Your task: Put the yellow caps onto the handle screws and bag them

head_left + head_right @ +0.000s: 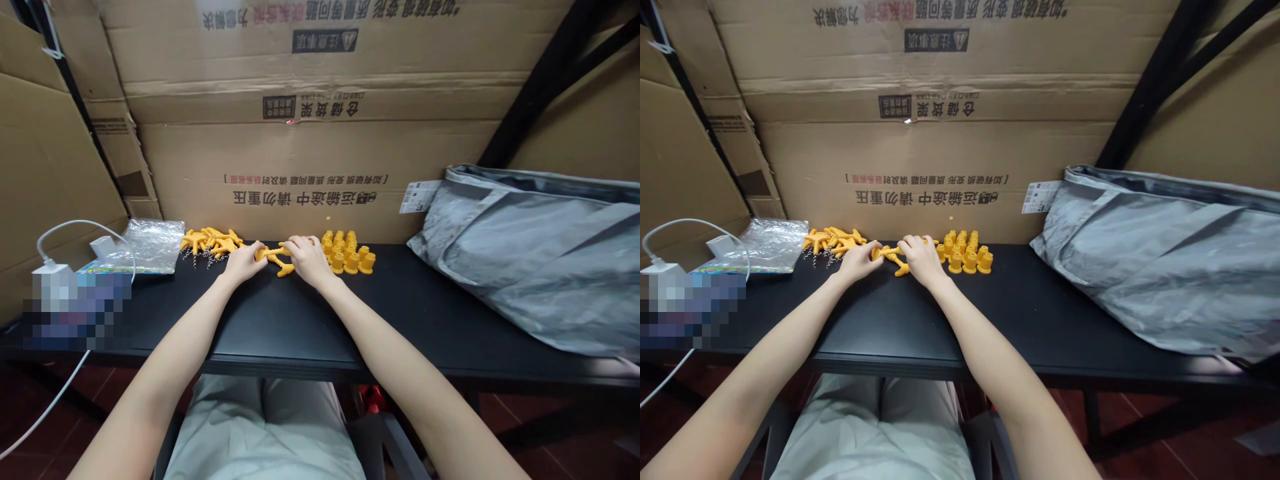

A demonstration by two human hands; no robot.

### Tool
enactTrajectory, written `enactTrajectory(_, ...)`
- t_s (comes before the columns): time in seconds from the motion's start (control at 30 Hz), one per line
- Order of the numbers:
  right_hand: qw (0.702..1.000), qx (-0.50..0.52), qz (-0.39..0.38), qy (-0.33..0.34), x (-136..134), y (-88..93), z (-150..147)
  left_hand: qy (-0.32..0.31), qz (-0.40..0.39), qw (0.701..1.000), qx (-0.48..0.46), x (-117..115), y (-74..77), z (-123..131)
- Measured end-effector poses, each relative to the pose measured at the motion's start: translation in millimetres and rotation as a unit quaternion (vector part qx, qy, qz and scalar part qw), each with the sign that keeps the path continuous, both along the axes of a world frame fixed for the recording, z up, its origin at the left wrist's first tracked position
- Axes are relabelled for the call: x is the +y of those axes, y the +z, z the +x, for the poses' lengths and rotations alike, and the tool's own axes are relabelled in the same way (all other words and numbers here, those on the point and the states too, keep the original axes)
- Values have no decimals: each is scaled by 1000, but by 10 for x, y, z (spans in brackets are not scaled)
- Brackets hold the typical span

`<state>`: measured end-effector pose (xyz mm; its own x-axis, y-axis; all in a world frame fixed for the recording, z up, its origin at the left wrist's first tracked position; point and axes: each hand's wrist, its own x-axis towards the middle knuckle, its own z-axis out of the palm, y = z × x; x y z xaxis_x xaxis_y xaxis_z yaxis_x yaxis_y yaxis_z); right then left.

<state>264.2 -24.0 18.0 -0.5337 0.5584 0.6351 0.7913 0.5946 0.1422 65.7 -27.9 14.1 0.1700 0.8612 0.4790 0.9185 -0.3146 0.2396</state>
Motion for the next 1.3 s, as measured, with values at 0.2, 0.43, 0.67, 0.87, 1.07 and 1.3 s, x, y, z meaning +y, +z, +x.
enactTrajectory(0.2,999,16,-38,-1,-13,-37,0,17,2,1000,7,-26,26,18)
enactTrajectory(0.43,997,-16,-65,-30,25,-73,-1,24,-8,999,22,-26,14,27)
enactTrajectory(0.67,998,6,-63,-21,84,-110,52,27,-10,999,18,-9,3,30)
enactTrajectory(0.87,996,19,-69,-61,111,-95,117,51,-14,999,5,18,24,-11)
enactTrajectory(1.07,995,37,-54,-72,118,-80,153,88,5,996,-13,66,15,-73)
enactTrajectory(1.3,995,52,-56,-64,98,-64,146,100,19,992,-75,65,47,-114)
